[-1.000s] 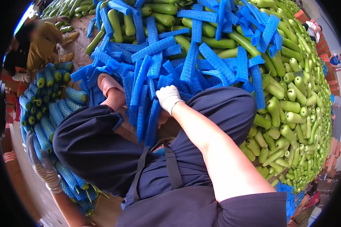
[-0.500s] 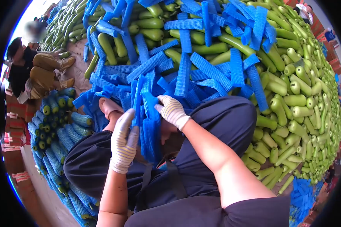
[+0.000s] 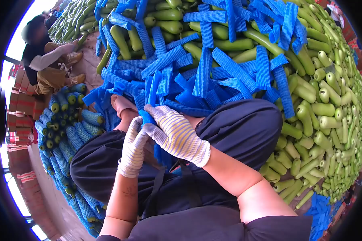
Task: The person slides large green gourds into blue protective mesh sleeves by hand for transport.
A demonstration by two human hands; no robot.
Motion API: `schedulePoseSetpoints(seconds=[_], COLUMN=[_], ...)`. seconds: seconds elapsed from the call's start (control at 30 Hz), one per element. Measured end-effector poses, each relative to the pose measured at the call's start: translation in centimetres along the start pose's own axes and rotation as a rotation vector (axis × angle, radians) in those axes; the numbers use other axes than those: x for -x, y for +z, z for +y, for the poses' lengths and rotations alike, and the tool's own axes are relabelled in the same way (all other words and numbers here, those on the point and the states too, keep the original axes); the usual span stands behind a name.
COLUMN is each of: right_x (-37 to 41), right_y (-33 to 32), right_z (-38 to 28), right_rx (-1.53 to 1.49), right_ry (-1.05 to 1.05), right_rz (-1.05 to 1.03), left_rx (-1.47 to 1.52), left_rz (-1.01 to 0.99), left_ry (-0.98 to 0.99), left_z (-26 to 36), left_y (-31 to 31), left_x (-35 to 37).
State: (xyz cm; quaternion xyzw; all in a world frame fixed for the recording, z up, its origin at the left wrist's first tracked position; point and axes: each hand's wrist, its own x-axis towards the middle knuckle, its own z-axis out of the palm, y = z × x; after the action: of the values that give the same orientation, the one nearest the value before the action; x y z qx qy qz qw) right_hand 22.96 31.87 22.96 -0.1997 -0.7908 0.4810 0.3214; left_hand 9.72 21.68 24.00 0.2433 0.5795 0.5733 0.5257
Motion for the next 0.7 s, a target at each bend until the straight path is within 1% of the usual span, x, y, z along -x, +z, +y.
schedulePoseSetpoints(seconds=[0.03, 0.07, 0.1, 0.17, 0.2, 0.23, 0.3, 0.33, 0.37, 0.43, 0.47, 0.5, 0.57, 0.6, 0.63, 0.7], right_x=[0.2, 0.6, 0.9, 1.4, 1.6, 1.7, 1.9, 2.2, 2.3, 2.1, 1.9, 1.9, 1.3, 1.1, 1.2, 1.7], right_y=[0.1, 0.5, 0.7, 1.6, 1.8, 2.2, 3.0, 3.1, 2.9, 2.5, 2.1, 1.8, -0.1, -0.8, -1.1, -1.1], right_z=[-0.2, 0.0, -0.2, -0.4, -0.8, -1.0, -1.5, -1.2, -1.4, -1.9, -1.6, -1.0, -0.6, -0.7, 0.1, 0.0], right_rx=[0.067, 0.052, 0.019, -0.098, -0.168, -0.168, -0.674, -0.784, -0.784, -0.914, -0.911, -0.918, -0.904, -0.825, -0.749, -0.91], right_ry=[-0.027, -0.018, 0.038, 0.053, 0.104, 0.104, 0.301, 0.393, 0.393, 0.481, 0.542, 0.525, 0.567, 0.574, 0.504, 0.621], right_rz=[-0.009, -0.044, -0.122, -0.133, -0.148, -0.148, -0.051, -0.069, -0.07, -0.07, -0.055, -0.066, -0.183, -0.244, -0.308, -0.39], left_rx=[0.063, 0.159, 0.158, 0.165, 0.164, 0.164, 0.224, 0.221, 0.222, 0.154, 0.14, 0.142, 0.101, 0.124, 0.175, 0.133], left_rz=[0.006, 0.049, 0.049, 0.218, 0.182, 0.182, 0.216, 0.187, 0.188, 0.124, 0.078, 0.078, 0.02, 0.016, -0.033, -0.136], left_ry=[-0.039, -0.026, -0.027, 0.068, 0.073, 0.073, 0.071, 0.072, 0.073, 0.181, 0.182, 0.183, 0.158, 0.137, 0.117, 0.097], left_z=[-0.1, -0.5, -0.5, -0.5, -0.8, -1.1, -1.1, -1.5, -1.5, -1.5, -1.4, -1.1, -0.7, -0.7, -0.7, -0.6], left_y=[0.1, 0.2, 0.5, 1.0, 0.5, 0.4, 0.6, 0.1, 0.2, 0.5, 0.4, 0.2, -0.4, -1.0, -1.6, -2.1], left_x=[0.1, 0.0, 0.1, 0.2, -0.2, 0.0, 0.3, 0.5, 0.7, 1.2, 1.6, 1.8, 2.2, 2.2, 2.3, 2.4])
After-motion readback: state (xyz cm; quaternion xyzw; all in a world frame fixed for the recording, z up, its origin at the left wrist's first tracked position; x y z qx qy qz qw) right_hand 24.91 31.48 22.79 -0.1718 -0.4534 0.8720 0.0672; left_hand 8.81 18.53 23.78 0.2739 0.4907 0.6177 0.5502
